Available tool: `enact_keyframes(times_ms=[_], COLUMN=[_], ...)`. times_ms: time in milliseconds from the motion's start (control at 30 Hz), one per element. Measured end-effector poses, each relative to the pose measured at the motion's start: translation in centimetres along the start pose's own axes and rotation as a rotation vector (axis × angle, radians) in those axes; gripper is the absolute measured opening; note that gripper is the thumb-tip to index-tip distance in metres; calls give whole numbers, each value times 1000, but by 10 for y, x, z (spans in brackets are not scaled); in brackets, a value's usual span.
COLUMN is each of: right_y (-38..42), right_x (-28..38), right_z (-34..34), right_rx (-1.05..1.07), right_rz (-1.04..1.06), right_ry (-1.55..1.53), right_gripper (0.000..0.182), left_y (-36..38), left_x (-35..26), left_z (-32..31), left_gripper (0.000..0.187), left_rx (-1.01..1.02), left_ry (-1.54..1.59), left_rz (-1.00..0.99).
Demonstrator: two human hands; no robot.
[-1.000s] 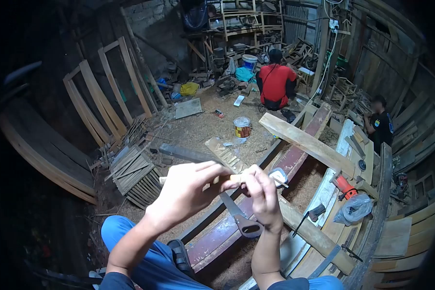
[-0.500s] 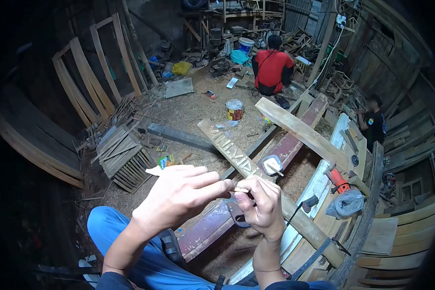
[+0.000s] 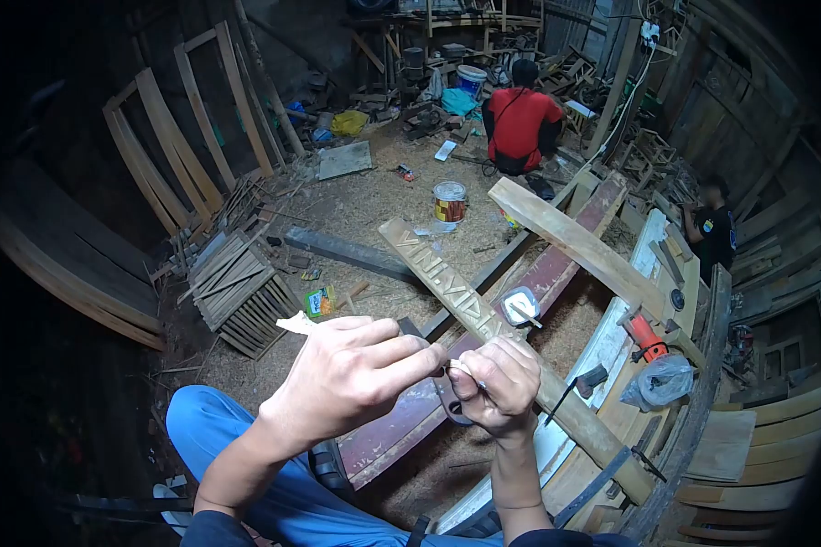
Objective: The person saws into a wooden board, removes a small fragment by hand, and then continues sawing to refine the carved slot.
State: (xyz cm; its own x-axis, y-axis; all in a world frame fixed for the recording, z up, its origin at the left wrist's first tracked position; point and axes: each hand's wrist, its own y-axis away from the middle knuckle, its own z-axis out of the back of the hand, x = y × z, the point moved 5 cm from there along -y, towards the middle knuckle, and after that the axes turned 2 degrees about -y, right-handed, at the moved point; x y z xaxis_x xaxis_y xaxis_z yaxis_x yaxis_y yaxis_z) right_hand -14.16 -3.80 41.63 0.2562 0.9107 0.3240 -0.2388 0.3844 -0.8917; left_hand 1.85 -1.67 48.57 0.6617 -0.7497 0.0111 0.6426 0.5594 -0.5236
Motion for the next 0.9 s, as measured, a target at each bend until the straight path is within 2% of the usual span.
enact_keyframes(times_ms=[167,333,400,433,500,567,633,900], right_y=[5,8,7,8,22,30,33,50], right_x=[-4,-9,-19,-17,-25,-25,-23,-12], right_z=[-4,-12,-17,-15,-25,-30,-36,-53], right_rx=[-38,-12,-12,-9,128,177,15,-260], right_rz=[0,-62,-196,-193,-628,-710,-707,-819], right_ry=[40,82,-301,-301,-624,-706,-859,-1009], right_gripper=[17,16,18,18,25,30,31,35], left_y=[0,2,1,-1,-2,3,6,12], left_x=[1,6,7,9,11,16,16,11], left_z=[-7,-13,-12,-10,-11,-20,-22,-28], left_gripper=[22,17,17,17,21,23,23,23], left_rx=[-27,-20,-24,-33,-6,-46,-39,-42], left_ry=[-23,-30,-24,-20,-77,-24,-23,84], left_rz=[0,92,77,61,25,48,54,116])
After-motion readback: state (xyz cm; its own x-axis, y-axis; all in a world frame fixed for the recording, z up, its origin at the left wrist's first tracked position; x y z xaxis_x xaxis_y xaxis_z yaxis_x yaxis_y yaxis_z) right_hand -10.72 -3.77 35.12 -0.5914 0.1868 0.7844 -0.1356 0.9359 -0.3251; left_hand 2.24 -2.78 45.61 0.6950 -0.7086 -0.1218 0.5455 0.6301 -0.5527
